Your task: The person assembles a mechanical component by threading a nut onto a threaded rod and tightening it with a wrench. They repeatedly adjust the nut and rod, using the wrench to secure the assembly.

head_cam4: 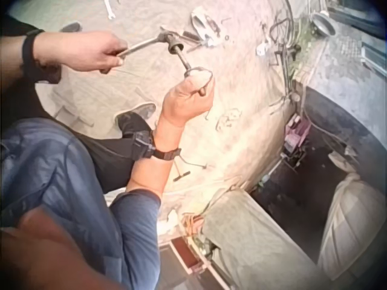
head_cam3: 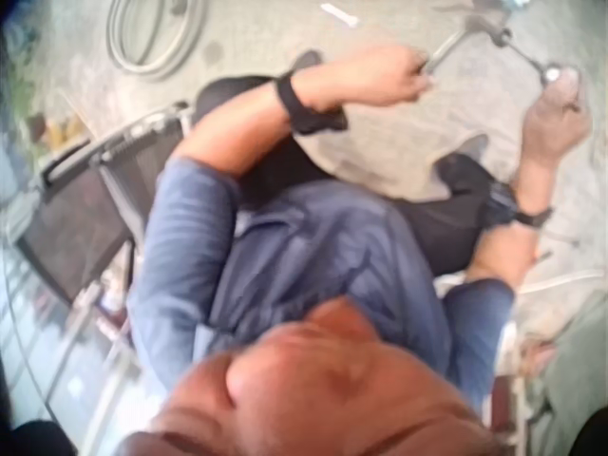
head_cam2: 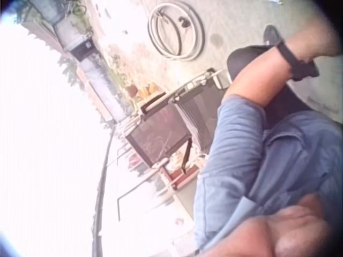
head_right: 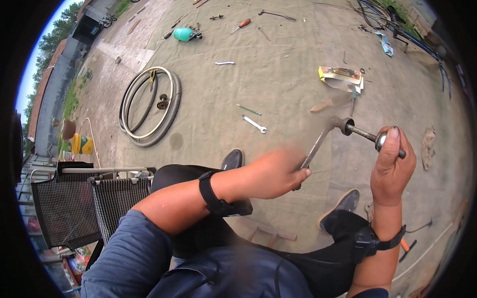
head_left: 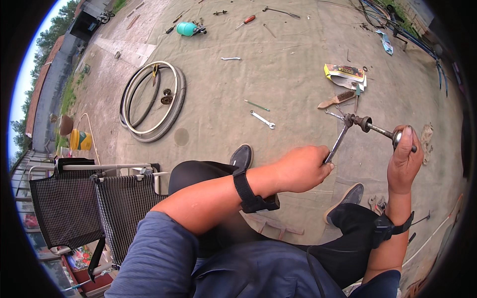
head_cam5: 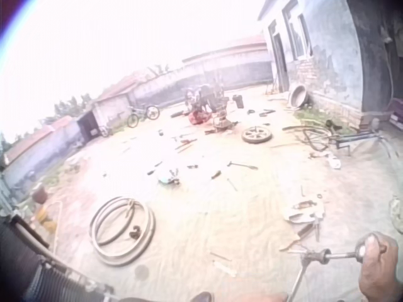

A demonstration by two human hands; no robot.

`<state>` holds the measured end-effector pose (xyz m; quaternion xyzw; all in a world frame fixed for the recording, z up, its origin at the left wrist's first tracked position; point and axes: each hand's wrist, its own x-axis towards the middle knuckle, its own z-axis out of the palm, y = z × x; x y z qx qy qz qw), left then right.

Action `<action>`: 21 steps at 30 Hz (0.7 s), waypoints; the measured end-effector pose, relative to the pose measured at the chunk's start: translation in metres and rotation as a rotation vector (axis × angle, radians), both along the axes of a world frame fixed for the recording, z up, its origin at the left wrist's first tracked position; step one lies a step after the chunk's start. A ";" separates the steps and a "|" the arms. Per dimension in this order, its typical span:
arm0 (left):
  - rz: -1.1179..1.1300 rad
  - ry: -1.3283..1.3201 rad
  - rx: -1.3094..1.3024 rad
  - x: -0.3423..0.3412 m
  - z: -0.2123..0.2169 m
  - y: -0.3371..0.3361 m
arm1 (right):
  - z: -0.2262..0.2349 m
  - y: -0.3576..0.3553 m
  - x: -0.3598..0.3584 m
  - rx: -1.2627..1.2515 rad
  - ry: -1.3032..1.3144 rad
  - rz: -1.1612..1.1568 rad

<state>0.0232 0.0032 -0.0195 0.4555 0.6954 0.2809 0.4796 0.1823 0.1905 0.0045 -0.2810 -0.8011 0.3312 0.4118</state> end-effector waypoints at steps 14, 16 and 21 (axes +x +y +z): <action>-0.193 1.071 0.315 -0.034 0.002 0.004 | 0.015 -0.010 0.009 -0.068 -0.438 0.279; -0.136 0.964 0.136 -0.029 0.000 0.001 | 0.011 -0.011 0.003 0.206 -0.396 0.132; 0.086 -0.107 -0.069 0.000 0.006 0.004 | 0.019 -0.010 -0.004 0.001 -0.094 0.039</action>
